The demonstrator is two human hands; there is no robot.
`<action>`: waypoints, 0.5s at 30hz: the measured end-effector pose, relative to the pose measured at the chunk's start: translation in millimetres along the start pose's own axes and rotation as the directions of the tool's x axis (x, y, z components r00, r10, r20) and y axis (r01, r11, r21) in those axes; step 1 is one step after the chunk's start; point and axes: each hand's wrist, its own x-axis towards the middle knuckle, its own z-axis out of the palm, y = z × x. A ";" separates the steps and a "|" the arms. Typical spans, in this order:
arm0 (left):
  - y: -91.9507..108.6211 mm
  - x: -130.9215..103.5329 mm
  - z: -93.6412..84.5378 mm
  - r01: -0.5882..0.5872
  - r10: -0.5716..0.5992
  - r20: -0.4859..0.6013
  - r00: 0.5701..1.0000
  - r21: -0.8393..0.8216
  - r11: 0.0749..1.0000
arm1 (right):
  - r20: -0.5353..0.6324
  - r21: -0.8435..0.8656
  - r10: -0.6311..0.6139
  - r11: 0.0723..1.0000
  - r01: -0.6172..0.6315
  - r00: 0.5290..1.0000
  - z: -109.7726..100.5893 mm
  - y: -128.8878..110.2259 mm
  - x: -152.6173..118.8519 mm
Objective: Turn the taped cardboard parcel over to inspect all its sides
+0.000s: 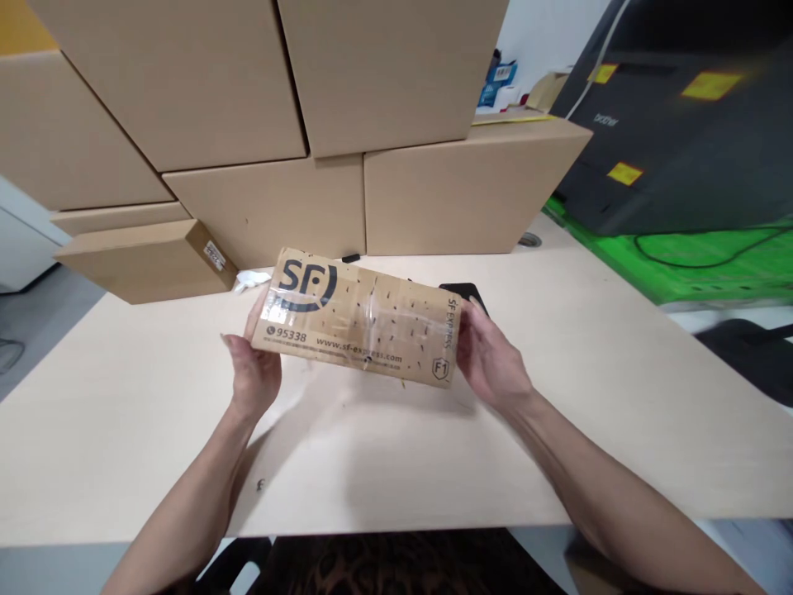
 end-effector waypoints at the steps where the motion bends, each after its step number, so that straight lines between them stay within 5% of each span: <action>1: 2.9 -1.5 0.2 -0.018 0.018 0.010 1.000 0.015 1.000 | -0.007 0.008 0.029 1.000 -0.029 1.000 -0.3 1.5 0.1; 7: 17.4 -15.7 2.4 -0.103 0.085 0.167 0.982 0.099 0.990 | -0.044 0.106 0.194 0.976 -0.188 0.980 1.8 7.9 -0.6; 11: 10.9 -19.2 -1.7 -0.382 0.329 0.275 0.904 0.168 0.909 | -0.033 0.145 0.097 0.985 -0.091 0.995 1.7 3.8 2.6; 15: -5.0 -13.8 -6.9 -0.419 0.308 0.460 0.833 0.163 0.893 | -0.149 0.194 0.143 0.975 -0.113 0.978 -2.9 2.7 7.9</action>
